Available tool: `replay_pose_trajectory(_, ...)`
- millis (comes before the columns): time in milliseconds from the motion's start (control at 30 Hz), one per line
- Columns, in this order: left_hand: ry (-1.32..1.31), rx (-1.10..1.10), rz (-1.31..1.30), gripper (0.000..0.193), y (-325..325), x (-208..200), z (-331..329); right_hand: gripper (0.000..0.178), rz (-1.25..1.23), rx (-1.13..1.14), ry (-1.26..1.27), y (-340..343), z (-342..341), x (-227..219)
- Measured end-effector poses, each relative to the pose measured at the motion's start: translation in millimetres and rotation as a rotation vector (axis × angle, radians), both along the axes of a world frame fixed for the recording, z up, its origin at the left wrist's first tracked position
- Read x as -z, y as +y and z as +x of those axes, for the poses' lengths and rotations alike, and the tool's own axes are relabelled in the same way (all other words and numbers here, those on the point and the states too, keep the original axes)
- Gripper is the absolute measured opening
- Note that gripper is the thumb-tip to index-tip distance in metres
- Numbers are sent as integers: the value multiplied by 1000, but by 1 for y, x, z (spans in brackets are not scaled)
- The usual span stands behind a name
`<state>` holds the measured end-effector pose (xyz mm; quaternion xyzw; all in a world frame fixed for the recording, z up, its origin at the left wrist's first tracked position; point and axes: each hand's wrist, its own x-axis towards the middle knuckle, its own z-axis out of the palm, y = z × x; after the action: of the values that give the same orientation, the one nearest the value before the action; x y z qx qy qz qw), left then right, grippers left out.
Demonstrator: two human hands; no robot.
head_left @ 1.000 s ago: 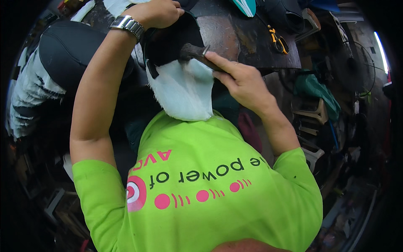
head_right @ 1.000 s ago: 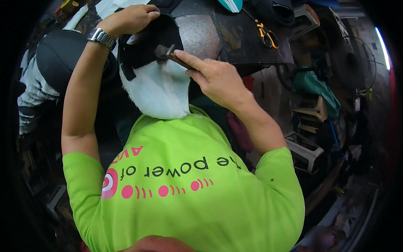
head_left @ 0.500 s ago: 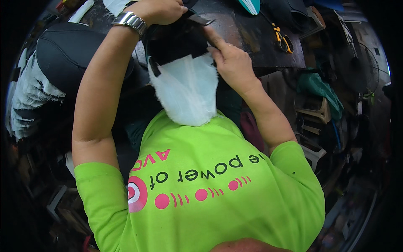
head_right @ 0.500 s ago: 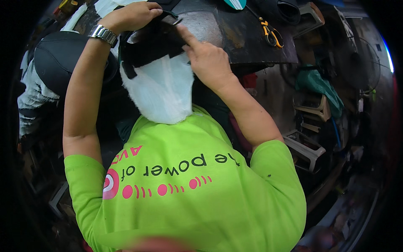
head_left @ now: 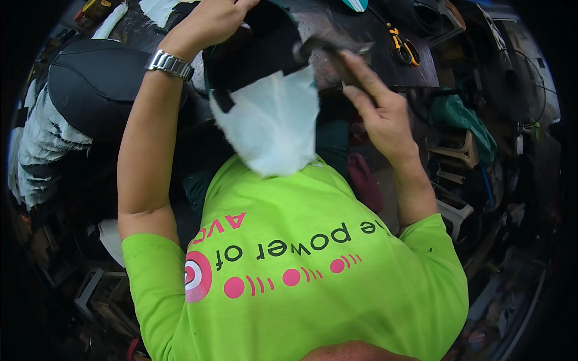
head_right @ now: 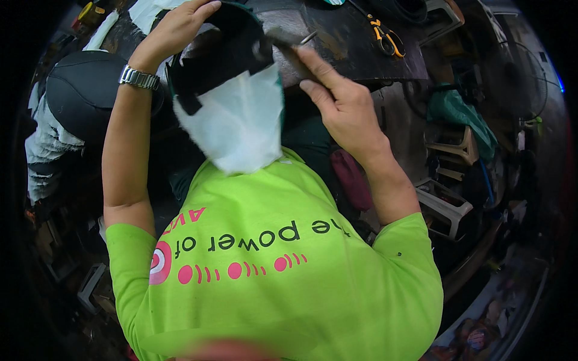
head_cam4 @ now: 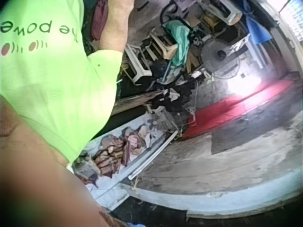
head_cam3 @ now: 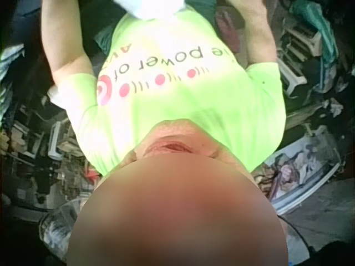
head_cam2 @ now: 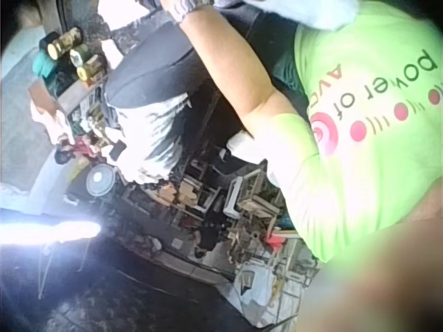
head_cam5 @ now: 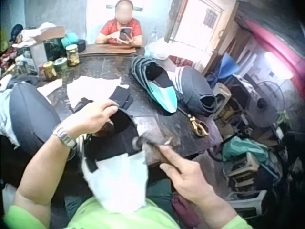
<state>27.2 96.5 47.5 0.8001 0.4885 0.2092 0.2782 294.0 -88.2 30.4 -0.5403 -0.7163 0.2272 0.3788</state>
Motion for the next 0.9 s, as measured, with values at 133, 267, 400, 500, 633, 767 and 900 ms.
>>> replay_pose_trajectory(133, -175, -14, 71, 38, 1, 9, 11, 57, 314, 4, 192, 7, -15, -10)
replay_pose_trajectory(267, -294, 12, 128, 36, -10, 27, 16, 55, -293, 130, -270, 15, -25, 9)
replay_pose_trajectory(400, -431, 22, 218, 34, -24, 37, 15, 52, 80, 31, -45, 3, -20, 16)
replay_pose_trajectory(500, -450, -27, 252, 34, -38, 44, 6, 58, 17, -39, -233, -1, -35, 24)
replay_pose_trajectory(633, -559, -18, 284, 34, -42, 56, 0, 57, -21, -29, -406, 21, -51, 29)
replay_pose_trajectory(767, -421, 4, 327, 36, -42, 66, -6, 58, 33, 92, -512, 53, -43, 23)
replay_pose_trajectory(900, -346, -30, 440, 37, -45, 72, -1, 62, 83, 74, -406, 51, -45, 28)
